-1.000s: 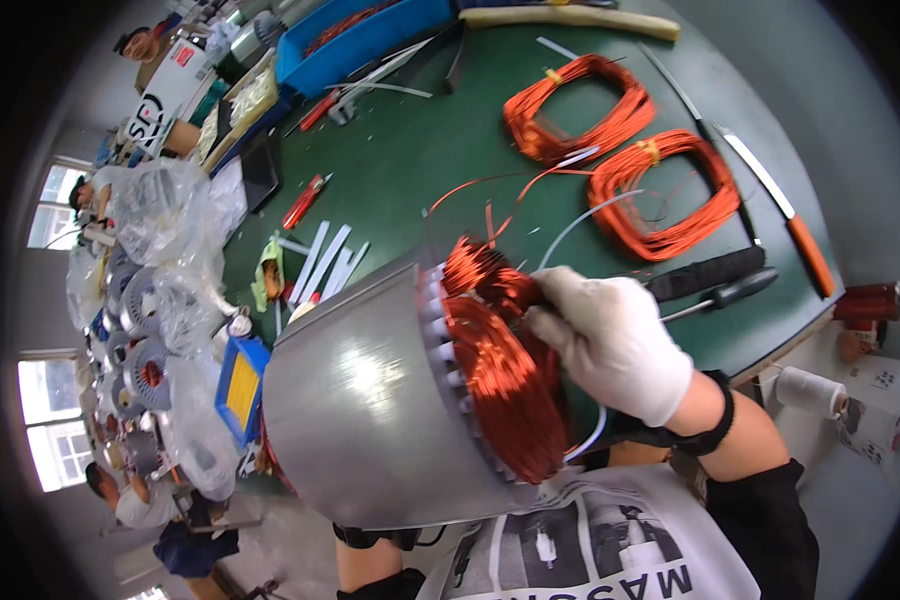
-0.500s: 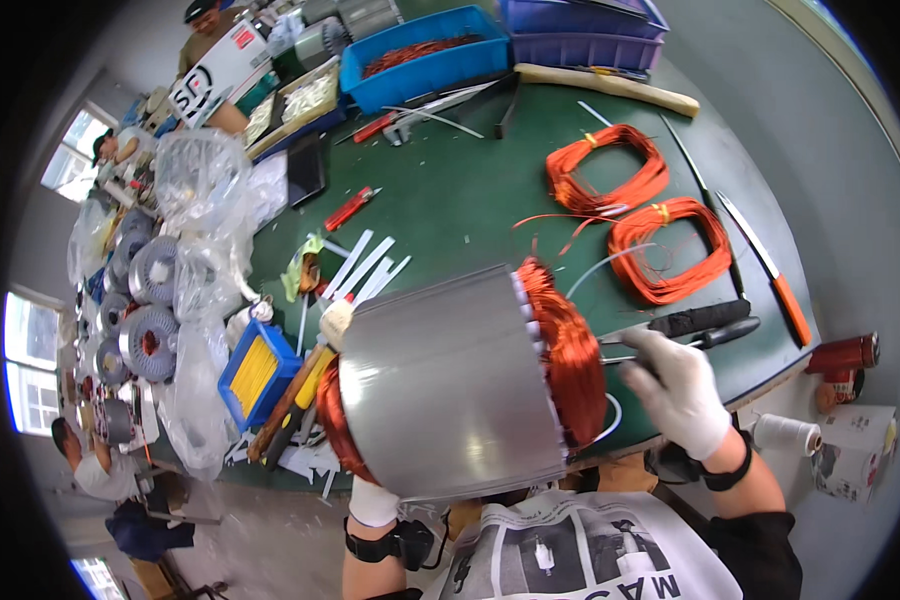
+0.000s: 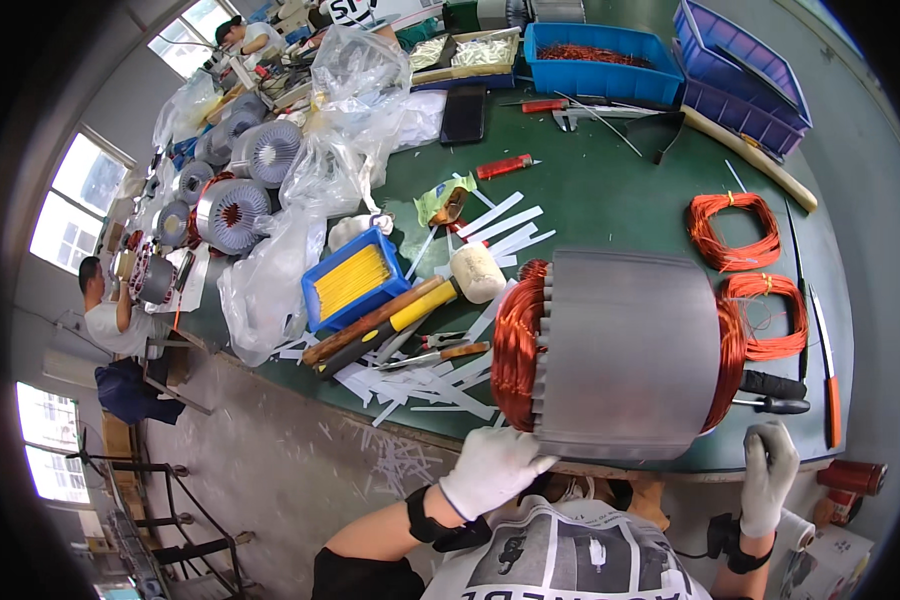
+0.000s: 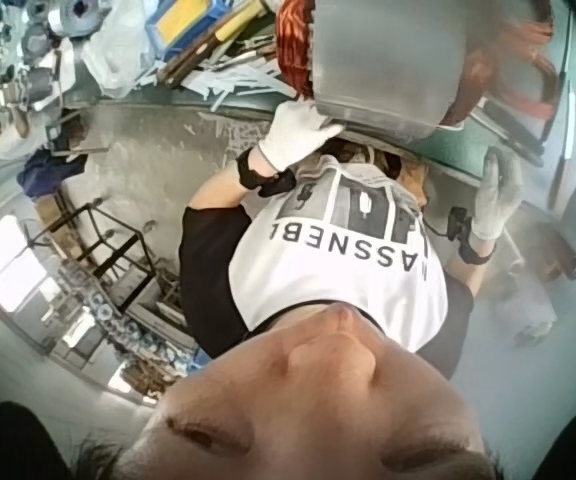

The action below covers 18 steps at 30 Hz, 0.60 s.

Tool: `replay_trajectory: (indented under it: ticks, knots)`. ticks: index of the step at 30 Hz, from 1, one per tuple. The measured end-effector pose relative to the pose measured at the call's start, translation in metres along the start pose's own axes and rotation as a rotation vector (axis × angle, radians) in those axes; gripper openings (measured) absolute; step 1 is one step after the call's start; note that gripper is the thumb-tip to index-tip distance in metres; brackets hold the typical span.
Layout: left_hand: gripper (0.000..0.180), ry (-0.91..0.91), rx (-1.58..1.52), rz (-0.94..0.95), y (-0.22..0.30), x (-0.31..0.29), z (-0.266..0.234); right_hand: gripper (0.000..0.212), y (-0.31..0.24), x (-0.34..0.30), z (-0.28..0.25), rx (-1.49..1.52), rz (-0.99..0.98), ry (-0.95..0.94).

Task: Manually assemble and secure copper windings into a motor stator using tools.

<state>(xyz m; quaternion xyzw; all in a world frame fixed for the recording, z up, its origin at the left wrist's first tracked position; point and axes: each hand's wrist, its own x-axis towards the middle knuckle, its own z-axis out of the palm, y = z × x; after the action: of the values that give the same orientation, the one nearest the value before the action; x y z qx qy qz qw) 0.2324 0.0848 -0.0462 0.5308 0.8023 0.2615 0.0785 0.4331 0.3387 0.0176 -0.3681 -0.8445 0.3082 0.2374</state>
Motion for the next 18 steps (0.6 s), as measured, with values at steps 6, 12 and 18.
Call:
replay_trajectory:
  ticks: [6,12,18]
  knots:
    - [0.022,-0.159,-0.288,0.06,0.037,0.022,0.013,0.015,-0.057,-0.012,0.001,0.534,-0.401,-0.754]
    - [0.02,-0.079,-0.364,0.144,0.022,0.016,-0.01,0.013,-0.066,-0.019,0.068,0.401,-0.064,-0.828]
    - [0.024,0.537,0.584,-0.356,-0.102,-0.04,-0.102,0.01,-0.097,-0.028,0.088,0.304,-0.409,-0.875]
